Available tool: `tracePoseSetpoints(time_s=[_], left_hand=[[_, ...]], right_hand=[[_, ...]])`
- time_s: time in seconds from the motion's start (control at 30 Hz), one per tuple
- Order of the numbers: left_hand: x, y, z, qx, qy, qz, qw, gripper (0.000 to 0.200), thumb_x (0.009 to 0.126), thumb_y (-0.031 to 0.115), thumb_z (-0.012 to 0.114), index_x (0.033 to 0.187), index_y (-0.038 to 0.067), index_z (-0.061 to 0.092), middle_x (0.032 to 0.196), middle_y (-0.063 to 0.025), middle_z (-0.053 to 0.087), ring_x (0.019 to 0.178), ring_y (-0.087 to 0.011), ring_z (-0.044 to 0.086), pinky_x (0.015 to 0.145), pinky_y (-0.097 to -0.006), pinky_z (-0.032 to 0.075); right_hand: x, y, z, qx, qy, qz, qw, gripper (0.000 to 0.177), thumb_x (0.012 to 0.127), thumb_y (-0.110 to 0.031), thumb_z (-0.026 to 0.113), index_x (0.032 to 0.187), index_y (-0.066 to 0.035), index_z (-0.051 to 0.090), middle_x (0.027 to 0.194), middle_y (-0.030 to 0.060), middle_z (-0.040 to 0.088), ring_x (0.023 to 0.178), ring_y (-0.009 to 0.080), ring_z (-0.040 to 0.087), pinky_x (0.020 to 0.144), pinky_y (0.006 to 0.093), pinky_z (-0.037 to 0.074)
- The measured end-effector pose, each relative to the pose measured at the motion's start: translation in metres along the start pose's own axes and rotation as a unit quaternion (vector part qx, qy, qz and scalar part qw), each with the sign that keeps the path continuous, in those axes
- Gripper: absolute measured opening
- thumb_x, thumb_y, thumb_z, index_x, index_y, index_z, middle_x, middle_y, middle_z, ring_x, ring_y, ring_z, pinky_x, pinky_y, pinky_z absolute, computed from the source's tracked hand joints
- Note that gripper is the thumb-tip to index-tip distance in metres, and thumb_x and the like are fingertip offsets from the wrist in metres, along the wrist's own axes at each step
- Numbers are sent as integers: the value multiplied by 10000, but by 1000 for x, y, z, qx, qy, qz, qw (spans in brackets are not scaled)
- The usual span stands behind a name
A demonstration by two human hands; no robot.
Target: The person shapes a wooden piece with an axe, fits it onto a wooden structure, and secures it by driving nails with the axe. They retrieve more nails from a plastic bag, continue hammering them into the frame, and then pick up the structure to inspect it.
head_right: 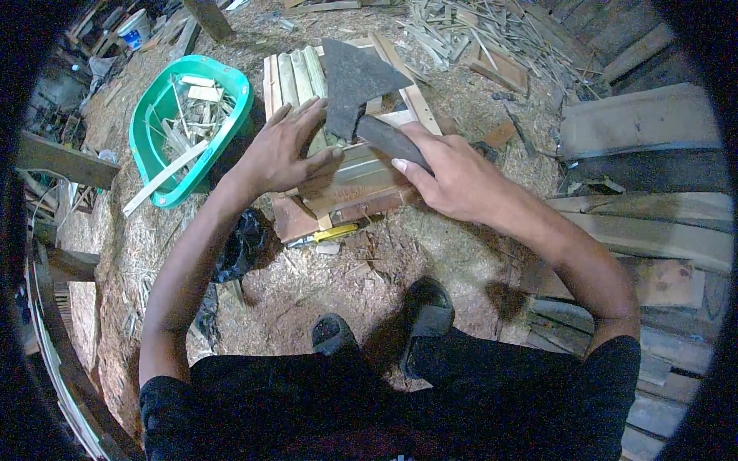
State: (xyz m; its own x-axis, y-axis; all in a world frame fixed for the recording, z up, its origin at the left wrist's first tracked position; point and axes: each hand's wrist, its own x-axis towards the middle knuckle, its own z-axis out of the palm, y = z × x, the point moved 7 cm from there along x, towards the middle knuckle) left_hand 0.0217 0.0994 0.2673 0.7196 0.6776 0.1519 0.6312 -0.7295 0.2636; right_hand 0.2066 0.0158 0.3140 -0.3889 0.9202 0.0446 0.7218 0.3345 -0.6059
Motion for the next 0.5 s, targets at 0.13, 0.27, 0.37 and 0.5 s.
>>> tracePoseSetpoints(time_s=[0.13, 0.27, 0.37, 0.5], left_hand=[[1, -1, 2, -6, -11, 3, 1000, 783, 917, 560, 514, 1434, -15, 386, 1493, -249, 377, 1420, -356, 320, 1185, -488, 207], [0, -2, 3, 0, -5, 12, 1000, 777, 921, 548, 511, 1440, -14, 374, 1491, -250, 380, 1419, -366, 319, 1183, -492, 210], [0, -2, 3, 5, -13, 10, 1000, 768, 921, 543, 512, 1440, -8, 378, 1494, -241, 383, 1420, -361, 321, 1181, -496, 212], [0, 1, -1, -5, -6, -1, 1000, 766, 919, 541, 516, 1439, -5, 385, 1496, -231, 385, 1420, -351, 325, 1182, -501, 210]], right_hand=[[0, -9, -17, -40, 62, -23, 997, 345, 950, -188, 560, 1218, 20, 500, 903, 264, 655, 827, 429, 664, 728, 470, 504], [4, -13, -29, 26, 104, -13, 994, 333, 952, -202, 556, 1206, 7, 505, 852, 244, 645, 790, 408, 665, 706, 473, 498], [5, -13, -21, 19, 48, 9, 999, 343, 948, -206, 566, 1209, 8, 509, 866, 254, 647, 800, 414, 663, 718, 472, 500], [3, -1, -8, -25, -4, 4, 1000, 370, 955, -218, 578, 1241, 7, 510, 831, 182, 635, 747, 299, 643, 697, 419, 492]])
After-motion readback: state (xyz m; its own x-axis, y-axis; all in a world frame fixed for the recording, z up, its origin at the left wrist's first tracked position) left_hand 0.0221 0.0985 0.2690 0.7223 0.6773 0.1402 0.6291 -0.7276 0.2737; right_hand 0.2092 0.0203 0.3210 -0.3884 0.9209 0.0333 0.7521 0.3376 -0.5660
